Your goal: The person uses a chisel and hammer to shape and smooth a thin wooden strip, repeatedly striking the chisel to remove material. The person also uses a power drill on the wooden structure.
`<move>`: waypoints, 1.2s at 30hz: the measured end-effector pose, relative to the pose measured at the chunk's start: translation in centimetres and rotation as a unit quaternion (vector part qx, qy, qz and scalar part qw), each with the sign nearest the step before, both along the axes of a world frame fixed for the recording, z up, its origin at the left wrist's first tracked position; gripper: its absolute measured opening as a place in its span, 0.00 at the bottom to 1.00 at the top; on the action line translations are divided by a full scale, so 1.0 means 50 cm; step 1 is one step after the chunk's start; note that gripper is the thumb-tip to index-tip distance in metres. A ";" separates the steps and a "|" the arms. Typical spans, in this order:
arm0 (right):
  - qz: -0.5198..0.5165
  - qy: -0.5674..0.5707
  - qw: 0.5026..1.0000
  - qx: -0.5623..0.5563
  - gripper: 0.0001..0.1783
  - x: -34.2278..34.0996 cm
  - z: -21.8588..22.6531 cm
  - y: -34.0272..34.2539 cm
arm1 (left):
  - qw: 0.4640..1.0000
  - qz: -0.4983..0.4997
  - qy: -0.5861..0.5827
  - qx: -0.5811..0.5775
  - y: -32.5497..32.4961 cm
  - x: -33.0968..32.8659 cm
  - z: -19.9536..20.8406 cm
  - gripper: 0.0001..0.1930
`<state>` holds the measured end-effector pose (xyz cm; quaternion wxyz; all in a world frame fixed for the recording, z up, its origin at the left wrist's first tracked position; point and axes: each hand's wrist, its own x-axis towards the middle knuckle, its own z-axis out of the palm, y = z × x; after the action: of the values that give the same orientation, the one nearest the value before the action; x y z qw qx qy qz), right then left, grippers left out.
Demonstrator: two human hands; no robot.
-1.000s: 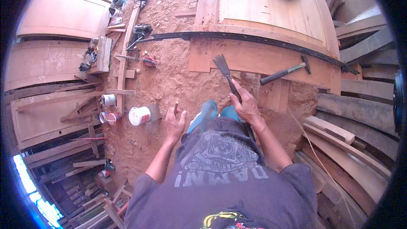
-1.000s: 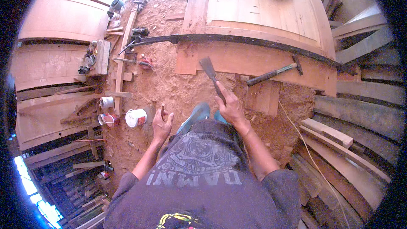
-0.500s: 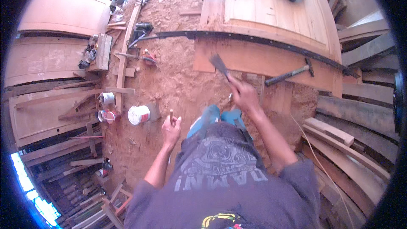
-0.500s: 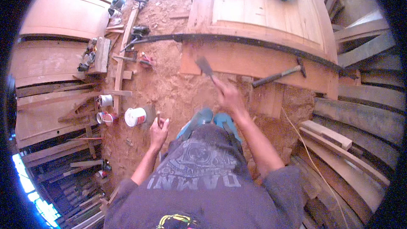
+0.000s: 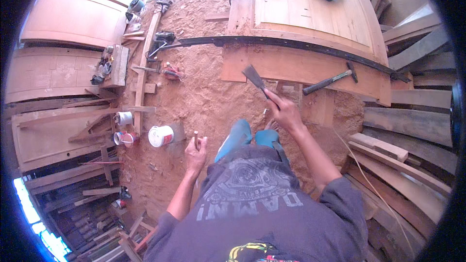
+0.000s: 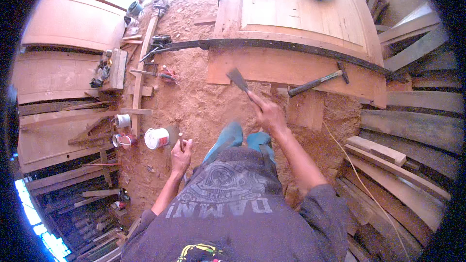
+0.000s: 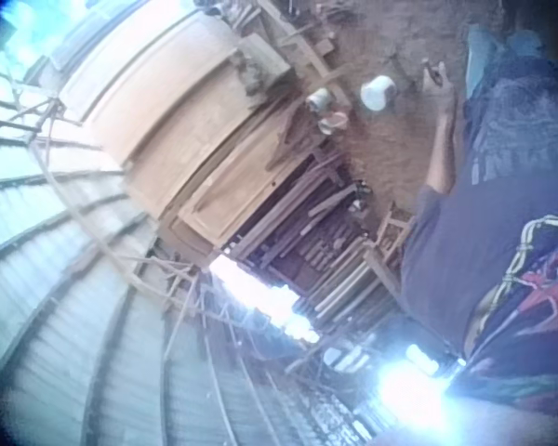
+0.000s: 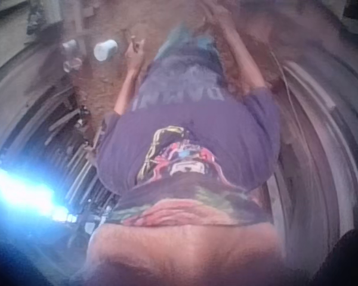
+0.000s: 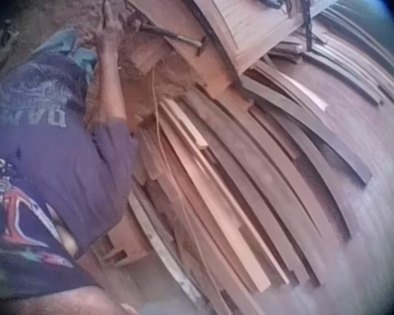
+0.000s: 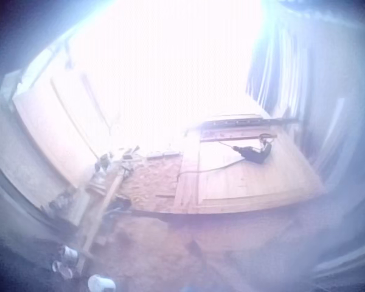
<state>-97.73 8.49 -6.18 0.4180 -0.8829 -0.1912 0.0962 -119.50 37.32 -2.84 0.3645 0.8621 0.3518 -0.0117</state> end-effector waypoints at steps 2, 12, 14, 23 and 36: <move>0.009 0.037 0.999 -0.008 0.22 -0.044 0.010 -0.047 | 0.999 0.025 0.022 -0.012 0.016 -0.032 -0.005 0.18; -0.121 0.337 0.891 0.278 0.16 -0.139 0.096 -0.013 | 0.841 -0.016 -0.403 -0.362 -0.006 0.201 0.188 0.17; -0.155 0.352 0.837 0.389 0.15 -0.148 0.108 -0.009 | 0.766 -0.045 -0.423 -0.481 -0.018 0.255 0.186 0.20; -0.564 0.169 0.651 0.479 0.08 -0.260 0.137 -0.062 | 0.672 -0.141 -0.057 -0.725 -0.190 0.259 0.100 0.23; -0.700 -0.006 0.631 0.336 0.05 -0.381 0.187 -0.223 | 0.703 -0.598 0.066 -0.380 -0.299 0.348 0.096 0.26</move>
<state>-116.76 -2.68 3.16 0.6266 -0.5505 0.4624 -0.3009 -102.11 22.38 1.93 0.5539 0.6766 -0.2483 -0.4169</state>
